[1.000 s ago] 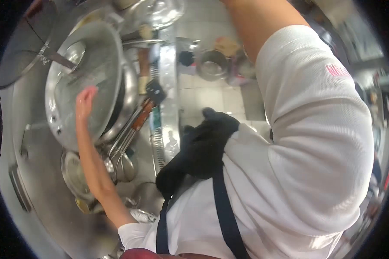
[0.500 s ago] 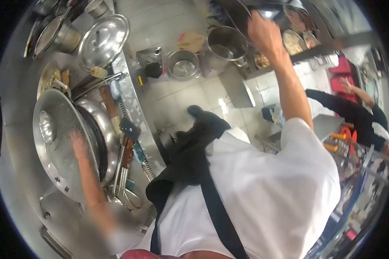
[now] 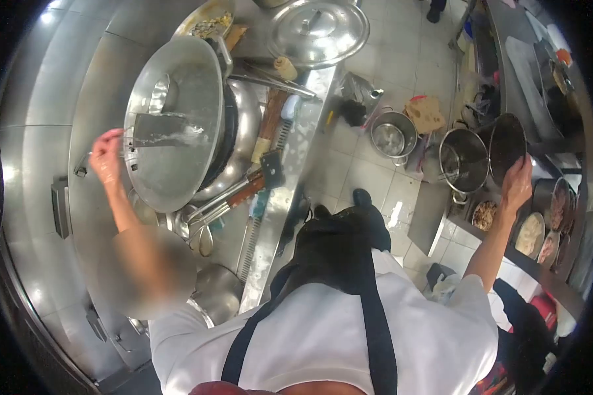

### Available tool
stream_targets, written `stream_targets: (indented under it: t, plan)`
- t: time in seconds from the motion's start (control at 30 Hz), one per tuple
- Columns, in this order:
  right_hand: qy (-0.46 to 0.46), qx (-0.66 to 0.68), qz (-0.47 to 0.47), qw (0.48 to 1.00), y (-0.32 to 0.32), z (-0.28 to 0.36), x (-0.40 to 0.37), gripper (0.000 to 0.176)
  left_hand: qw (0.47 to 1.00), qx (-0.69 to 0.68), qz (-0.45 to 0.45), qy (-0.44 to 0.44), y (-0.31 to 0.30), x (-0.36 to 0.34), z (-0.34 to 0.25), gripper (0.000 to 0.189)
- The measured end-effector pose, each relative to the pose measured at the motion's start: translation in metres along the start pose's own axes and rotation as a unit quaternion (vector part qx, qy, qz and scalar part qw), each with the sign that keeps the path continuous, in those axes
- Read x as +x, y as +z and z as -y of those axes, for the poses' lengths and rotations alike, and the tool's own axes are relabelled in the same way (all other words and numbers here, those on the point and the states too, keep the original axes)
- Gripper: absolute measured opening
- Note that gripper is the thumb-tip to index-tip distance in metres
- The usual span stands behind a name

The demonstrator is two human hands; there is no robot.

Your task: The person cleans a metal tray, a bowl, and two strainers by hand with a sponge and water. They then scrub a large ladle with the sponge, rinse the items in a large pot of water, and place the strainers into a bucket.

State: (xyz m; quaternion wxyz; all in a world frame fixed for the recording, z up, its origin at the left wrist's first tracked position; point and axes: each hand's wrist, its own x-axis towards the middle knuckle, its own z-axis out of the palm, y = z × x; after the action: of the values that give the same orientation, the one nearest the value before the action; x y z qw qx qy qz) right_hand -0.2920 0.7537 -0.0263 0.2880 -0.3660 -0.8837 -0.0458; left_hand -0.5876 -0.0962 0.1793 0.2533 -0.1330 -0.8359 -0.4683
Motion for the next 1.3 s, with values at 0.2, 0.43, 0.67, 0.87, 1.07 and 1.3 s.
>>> stream_targets:
  t: [0.2, 0.43, 0.67, 0.87, 1.07, 1.3]
  plan:
    - [0.067, 0.014, -0.044, 0.997, 0.006, 0.015, -0.013, 0.035, 0.927, 0.355, 0.045, -0.107, 0.031, -0.053, -0.006, 0.093]
    - [0.042, 0.122, -0.078, 0.989, -0.010, 0.021, -0.002, 0.036, 0.972, 0.091, 0.035, -0.215, 0.083, -0.073, 0.095, 0.043]
    - [0.018, 0.000, 0.094, 0.995, 0.082, 0.023, -0.080, 0.036, 0.944, -0.038, -0.003, -0.329, 0.092, -0.065, 0.102, 0.050]
    - [0.051, 0.052, 0.361, 0.930, 0.135, 0.031, -0.142, 0.043, 0.992, -0.013, -0.092, -0.087, 0.048, 0.005, 0.001, 0.043]
    - [-0.036, 0.393, 0.277, 0.876, 0.018, 0.113, -0.074, 0.057, 0.992, -0.032, 0.112, 0.050, 0.141, 0.011, -0.206, 0.034]
    - [0.134, 0.396, -0.129, 0.899, -0.213, 0.187, 0.002, 0.023, 0.833, -0.061, 0.494, 0.240, 0.413, -0.105, -0.320, 0.032]
